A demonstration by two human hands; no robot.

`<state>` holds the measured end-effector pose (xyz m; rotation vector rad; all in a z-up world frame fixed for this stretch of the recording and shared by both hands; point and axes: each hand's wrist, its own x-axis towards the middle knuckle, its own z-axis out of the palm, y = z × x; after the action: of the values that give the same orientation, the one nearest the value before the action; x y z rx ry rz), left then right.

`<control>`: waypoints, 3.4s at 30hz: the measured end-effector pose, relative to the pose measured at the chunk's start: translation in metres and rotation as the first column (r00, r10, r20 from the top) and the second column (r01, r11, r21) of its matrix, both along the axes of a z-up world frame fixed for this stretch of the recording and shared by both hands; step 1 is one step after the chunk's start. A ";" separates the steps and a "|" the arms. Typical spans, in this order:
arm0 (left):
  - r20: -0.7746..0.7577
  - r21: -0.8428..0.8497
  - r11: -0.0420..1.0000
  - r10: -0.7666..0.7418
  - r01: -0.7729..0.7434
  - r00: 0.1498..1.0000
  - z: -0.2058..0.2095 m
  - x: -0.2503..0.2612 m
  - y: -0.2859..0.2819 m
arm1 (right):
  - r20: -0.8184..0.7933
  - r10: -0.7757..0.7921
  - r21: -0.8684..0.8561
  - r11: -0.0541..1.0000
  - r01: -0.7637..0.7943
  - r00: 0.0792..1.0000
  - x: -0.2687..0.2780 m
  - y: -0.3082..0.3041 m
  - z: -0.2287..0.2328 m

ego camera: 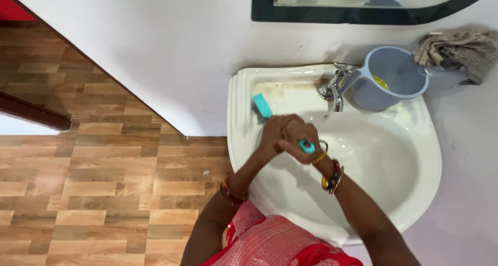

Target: The person scrubs a white bathroom sink using a blue scrub brush and a yellow cleaning liquid. They repeatedly apply the liquid from a blue pitcher and scrub the basin and rim, then rinse the brush under running water from the tap.

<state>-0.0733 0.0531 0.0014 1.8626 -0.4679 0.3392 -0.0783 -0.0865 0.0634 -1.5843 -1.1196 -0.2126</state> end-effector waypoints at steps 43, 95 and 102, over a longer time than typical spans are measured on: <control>-0.017 -0.209 0.976 -0.071 0.066 0.997 -0.007 0.026 -0.040 | -0.017 -0.068 -0.168 0.984 0.064 0.998 0.024 -0.025 0.019; -0.060 0.209 0.971 -0.107 0.117 0.992 0.008 0.024 0.018 | -0.328 -0.429 -0.146 0.903 0.404 0.842 -0.010 -0.002 -0.057; -0.046 0.349 0.912 -0.214 0.216 0.976 -0.016 0.000 0.018 | -0.109 -0.241 0.101 0.962 0.252 0.964 -0.052 0.006 -0.060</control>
<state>-0.0738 0.0709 -0.0149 2.1320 -0.7630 0.1018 -0.1301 -0.0808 0.0035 -1.6120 -0.8195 -0.3563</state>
